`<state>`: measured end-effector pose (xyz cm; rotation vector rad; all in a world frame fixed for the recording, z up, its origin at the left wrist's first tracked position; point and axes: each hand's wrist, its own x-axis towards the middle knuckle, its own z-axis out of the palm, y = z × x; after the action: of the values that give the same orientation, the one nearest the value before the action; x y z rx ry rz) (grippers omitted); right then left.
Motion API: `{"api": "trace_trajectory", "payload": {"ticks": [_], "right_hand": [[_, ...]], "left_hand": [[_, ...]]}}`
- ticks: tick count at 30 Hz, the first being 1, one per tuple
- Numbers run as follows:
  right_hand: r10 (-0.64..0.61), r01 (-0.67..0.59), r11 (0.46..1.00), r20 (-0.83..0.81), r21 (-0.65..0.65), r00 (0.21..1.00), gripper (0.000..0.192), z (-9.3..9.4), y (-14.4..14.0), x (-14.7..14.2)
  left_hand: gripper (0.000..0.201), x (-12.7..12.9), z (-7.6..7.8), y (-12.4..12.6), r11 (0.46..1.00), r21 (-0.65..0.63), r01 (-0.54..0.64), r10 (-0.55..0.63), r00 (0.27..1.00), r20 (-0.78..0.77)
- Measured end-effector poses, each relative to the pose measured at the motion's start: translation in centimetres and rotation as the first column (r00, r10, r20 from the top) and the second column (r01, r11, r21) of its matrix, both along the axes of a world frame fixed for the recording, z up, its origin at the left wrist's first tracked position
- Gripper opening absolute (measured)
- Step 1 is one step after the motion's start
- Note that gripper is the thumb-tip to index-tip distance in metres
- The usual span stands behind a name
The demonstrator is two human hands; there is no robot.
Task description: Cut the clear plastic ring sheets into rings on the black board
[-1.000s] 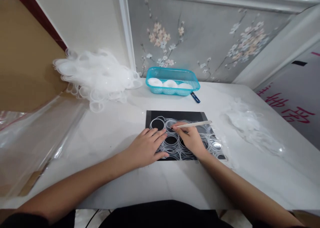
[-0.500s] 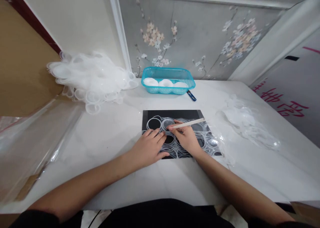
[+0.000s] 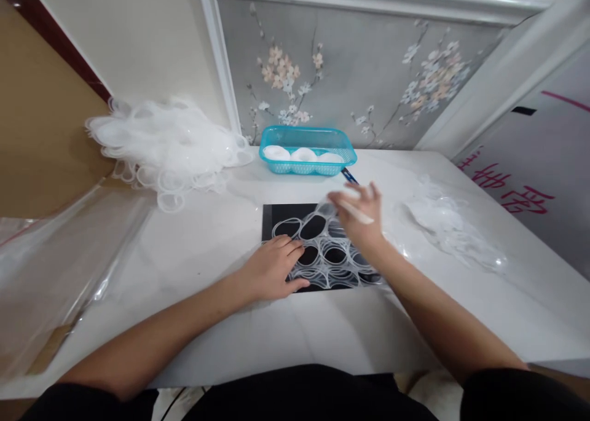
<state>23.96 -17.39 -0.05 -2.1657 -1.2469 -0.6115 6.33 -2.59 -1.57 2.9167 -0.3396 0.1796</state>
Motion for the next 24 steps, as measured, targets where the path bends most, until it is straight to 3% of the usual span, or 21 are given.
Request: {"api": "trace_trajectory", "payload": {"ticks": [2,4,7,11,15,19,21,24], "right_hand": [[-0.136,0.137,0.972,-0.016,0.193,0.991,0.021,1.6,-0.3,1.9],[-0.111,0.125,0.961,-0.073,0.245,0.991,0.019,2.1,-1.2,2.3],[0.064,-0.017,0.985,-0.277,0.170,0.959,0.021,0.3,-3.0,0.7],[0.149,-0.083,0.987,-0.574,0.140,0.805,0.025,-3.3,-4.5,-1.3],[0.214,-0.090,0.973,-0.672,0.214,0.709,0.027,-3.7,-4.7,-1.4],[0.138,0.051,0.955,-0.593,0.291,0.793,0.025,-2.2,-5.0,-0.9],[0.138,0.028,0.955,-0.526,0.294,0.839,0.023,-2.1,-5.2,-0.9],[0.195,-0.078,0.970,-0.550,0.228,0.812,0.021,-3.3,-5.0,-1.1]], "left_hand": [[0.061,-0.1,0.1,0.2,1.000,-0.007,0.002,-0.002,1.000,-0.026],[0.061,-0.1,0.4,0.3,1.000,-0.002,0.008,-0.008,0.999,-0.049],[0.056,0.0,1.0,-0.2,1.000,0.024,-0.003,0.003,1.000,-0.017],[0.062,1.1,0.9,-2.0,0.994,0.102,0.024,-0.027,0.999,0.028],[0.071,2.8,0.3,-3.7,0.990,0.140,0.033,-0.030,0.999,-0.027],[0.055,3.0,0.5,-4.5,0.995,0.078,0.059,-0.059,0.998,-0.013],[0.053,2.7,0.6,-4.7,0.995,0.056,0.078,-0.079,0.997,0.007],[0.054,2.4,0.2,-4.9,0.994,0.081,0.068,-0.070,0.997,0.030]]}}
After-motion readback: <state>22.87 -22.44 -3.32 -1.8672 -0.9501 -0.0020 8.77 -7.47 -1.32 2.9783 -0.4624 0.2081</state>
